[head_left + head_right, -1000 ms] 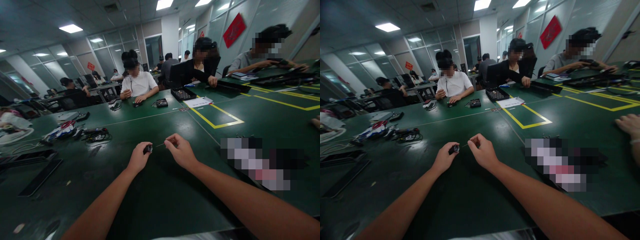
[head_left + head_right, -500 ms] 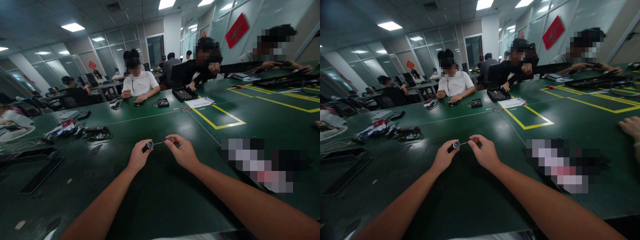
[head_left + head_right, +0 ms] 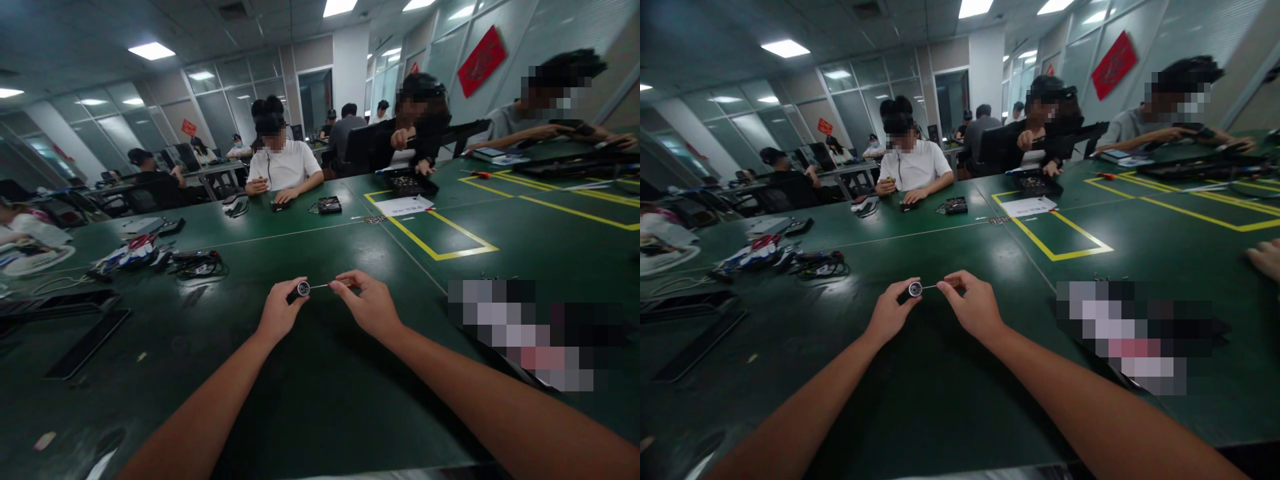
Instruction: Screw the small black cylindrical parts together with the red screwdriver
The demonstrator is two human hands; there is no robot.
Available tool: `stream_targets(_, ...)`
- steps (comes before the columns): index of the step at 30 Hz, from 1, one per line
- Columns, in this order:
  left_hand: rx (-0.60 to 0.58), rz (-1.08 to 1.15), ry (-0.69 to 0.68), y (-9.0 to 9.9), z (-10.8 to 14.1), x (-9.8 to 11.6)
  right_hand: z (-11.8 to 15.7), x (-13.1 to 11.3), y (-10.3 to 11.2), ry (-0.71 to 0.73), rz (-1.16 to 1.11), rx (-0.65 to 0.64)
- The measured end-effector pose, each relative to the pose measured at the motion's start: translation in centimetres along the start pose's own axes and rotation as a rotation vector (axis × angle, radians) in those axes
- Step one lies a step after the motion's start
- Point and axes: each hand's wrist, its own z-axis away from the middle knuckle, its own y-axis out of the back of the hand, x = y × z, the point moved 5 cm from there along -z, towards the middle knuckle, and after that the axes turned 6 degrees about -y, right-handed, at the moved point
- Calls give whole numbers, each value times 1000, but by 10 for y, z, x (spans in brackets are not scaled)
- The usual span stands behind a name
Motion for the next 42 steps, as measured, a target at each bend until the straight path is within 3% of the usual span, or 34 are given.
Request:
stream_targets(7, 11, -43, -46, 3, 0, 3, -2, -1, 7, -57, 170, 65)
stream_targets(11, 11, -59, -74, 5, 0, 5, -3, -3, 9, -19, 259, 112)
stream_targets(18, 1, -105, -103, 7, -1, 11, -4, -1, 8, -34, 326, 56)
stream_targets(24, -58, -133, -87, 3, 0, 9, -3, -5, 6, 50, 396, 85)
stream_targets(38, -25, -128, -69, 7, -1, 4, 4, -16, -4, 184, 247, -111)
stream_targets(42, -56, -133, -79, 5, 0, 9, 4, -15, -5, 149, 181, -158)
